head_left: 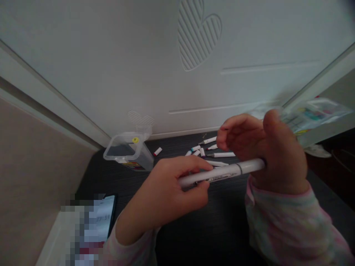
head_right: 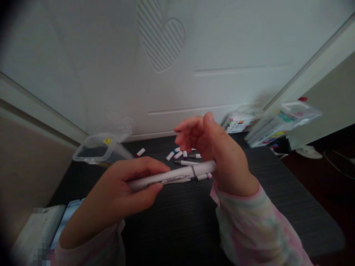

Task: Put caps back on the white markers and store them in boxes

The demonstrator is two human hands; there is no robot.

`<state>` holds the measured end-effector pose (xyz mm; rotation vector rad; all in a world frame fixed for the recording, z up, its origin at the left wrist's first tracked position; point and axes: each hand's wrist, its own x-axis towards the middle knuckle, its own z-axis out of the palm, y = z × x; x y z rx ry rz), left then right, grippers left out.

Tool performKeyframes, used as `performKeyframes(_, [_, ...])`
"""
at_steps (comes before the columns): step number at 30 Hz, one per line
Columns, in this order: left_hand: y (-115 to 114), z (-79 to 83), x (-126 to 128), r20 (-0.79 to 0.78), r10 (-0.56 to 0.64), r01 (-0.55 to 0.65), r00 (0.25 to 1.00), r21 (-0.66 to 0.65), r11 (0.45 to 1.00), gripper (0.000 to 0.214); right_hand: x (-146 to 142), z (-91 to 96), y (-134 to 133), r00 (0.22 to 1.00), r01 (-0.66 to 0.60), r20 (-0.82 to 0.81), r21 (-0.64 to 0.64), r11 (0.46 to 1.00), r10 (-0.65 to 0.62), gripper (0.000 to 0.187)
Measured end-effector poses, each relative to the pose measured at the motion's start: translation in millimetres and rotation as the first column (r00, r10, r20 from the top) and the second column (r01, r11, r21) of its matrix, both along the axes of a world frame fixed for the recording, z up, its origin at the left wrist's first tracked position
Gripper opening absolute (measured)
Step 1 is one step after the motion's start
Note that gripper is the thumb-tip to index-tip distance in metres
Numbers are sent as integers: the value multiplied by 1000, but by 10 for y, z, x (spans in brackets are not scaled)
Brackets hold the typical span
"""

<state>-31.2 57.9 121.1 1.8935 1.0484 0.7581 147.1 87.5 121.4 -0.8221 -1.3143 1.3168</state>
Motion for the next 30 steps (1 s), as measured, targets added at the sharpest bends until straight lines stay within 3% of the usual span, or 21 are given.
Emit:
performKeyframes(5, [-21,-8,39,-9,37,-35,999,139,990,11,-31,10,-25,999,-20,-39,-29,999,19,40])
performKeyframes(18, [-49,-17,108,36,60,-65,998,171,983,14,5,83,-73,995,-91,-52,-68,993,88,41])
performKeyframes(25, [9,-57,66,34,51,-54,998,78,996,17,-19,2,-35,980,-163,-134,-90,982,151,38])
performKeyframes(28, [62,-112,12,55,40,-35,998,-85,996,13,-53,-33,16,945,-253,-243,-110,961,221,40])
performKeyframes(30, [90,-152,-24,124,86,-63,989,-177,982,13,-62,-36,48,923,-231,-335,-95,968,187,42])
